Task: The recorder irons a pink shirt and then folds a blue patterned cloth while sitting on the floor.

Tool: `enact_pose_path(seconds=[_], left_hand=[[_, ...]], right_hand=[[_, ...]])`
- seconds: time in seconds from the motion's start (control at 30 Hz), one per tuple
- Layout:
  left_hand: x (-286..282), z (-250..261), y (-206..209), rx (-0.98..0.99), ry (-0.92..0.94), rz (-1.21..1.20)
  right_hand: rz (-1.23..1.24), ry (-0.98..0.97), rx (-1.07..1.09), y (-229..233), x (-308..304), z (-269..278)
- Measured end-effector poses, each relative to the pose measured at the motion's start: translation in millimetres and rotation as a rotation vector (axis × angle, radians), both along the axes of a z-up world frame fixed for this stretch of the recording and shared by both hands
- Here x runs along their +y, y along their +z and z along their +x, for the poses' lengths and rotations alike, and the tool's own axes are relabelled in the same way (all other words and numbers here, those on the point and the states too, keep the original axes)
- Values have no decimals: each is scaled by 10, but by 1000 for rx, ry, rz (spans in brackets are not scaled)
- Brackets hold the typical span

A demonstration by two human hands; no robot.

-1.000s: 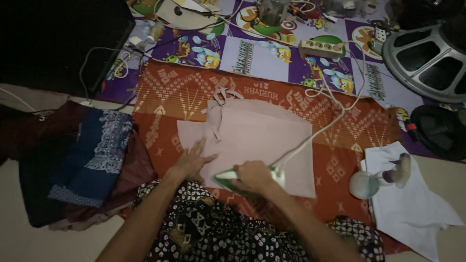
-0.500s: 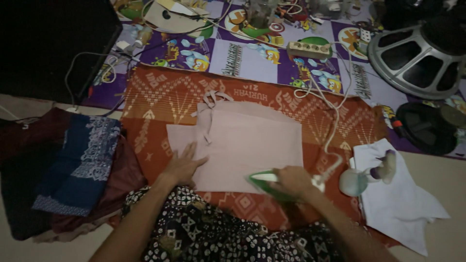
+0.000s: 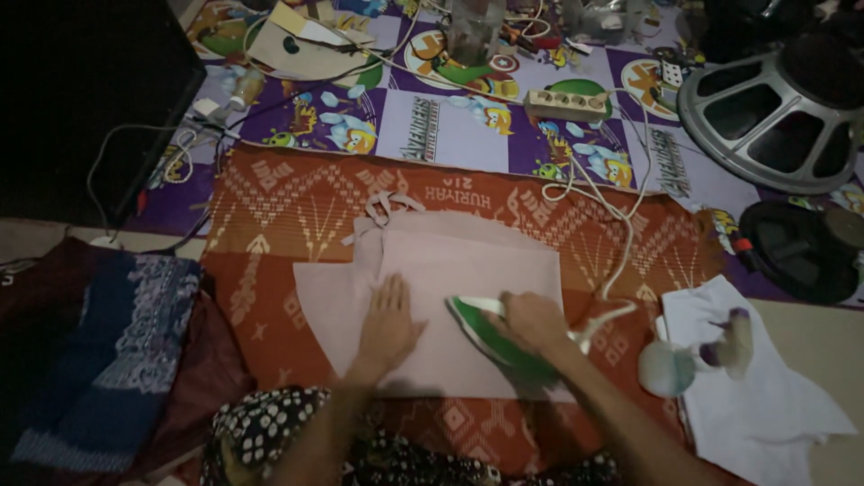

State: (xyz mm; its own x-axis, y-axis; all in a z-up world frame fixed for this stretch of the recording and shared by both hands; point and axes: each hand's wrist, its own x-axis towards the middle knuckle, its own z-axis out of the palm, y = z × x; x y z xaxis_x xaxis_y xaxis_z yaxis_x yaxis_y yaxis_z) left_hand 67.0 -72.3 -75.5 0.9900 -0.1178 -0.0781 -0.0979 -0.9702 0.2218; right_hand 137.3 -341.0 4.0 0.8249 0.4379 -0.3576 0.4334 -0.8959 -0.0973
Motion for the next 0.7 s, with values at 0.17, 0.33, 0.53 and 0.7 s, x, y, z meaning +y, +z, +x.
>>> enact_pose_path(seconds=[0.17, 0.33, 0.53, 0.7], left_hand=[[-57, -69, 197, 96, 45, 23], [-51, -111, 458, 81, 54, 26], [-33, -150, 326, -157, 37, -82], [-27, -156, 295, -196, 15, -97]], right_hand=[[22, 24, -79, -90, 668, 556], [33, 37, -56, -117, 1227, 958], [-52, 79, -135, -120, 1368, 1338], [-99, 50, -122, -15, 1184, 1457]])
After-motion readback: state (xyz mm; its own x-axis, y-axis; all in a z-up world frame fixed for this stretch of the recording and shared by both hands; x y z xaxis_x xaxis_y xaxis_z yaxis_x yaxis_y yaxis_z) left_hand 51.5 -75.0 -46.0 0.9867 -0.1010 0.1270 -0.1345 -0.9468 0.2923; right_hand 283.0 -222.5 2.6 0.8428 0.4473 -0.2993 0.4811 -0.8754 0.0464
